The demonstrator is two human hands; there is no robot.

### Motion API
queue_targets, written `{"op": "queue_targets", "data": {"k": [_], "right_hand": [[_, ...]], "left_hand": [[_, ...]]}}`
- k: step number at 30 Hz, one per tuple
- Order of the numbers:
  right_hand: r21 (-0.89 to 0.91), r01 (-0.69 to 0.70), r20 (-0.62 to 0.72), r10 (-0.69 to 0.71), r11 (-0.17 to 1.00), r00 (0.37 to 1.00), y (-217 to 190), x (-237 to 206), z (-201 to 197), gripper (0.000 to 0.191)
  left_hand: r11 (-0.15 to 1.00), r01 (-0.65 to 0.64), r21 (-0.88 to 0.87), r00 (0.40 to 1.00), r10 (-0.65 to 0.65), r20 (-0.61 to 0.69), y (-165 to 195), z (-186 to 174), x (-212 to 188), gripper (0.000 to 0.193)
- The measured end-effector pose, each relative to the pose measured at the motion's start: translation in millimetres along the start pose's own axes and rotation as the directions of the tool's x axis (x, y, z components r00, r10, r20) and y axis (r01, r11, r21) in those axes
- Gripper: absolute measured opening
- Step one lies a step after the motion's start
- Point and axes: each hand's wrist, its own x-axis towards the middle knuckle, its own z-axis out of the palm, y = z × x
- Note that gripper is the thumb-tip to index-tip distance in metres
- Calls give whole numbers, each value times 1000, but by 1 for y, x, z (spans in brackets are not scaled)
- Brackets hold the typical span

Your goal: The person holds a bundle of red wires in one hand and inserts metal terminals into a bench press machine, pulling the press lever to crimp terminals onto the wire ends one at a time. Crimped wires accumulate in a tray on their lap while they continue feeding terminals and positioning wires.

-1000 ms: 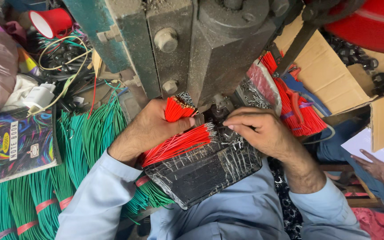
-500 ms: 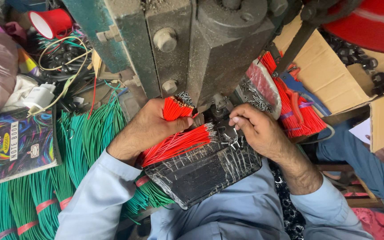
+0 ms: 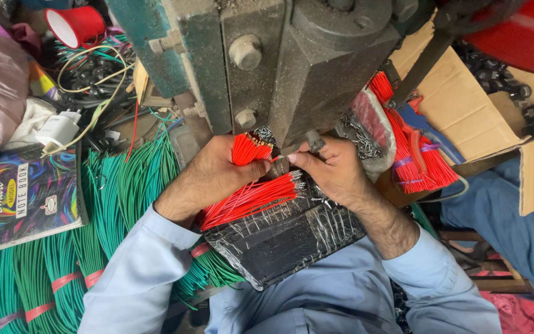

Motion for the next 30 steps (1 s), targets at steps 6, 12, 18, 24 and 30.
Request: {"op": "queue_targets", "data": {"k": [6,12,18,24,30], "right_hand": [[-46,3,4,-3,999,1000,5,5,-4,10],[-33,-22,54,23,999,998,1,7,-8,7],[64,68,143,-77,996,987,-17,-12,-17,11],[-362,47,146,7,931,989,-40,-32,-59,16],[-530,143,197,-43,836,979,-37,-35,-62,16]], "left_hand": [[996,44,75,999,-43,-18,3,2,2,14],[988,52,144,998,-48,-30,5,3,2,13],[998,-34,-43,999,35,26,8,4,1,15],[979,-46,198,999,43,19,10,11,1,12],[999,-30,41,999,29,25,6,7,4,16]]}}
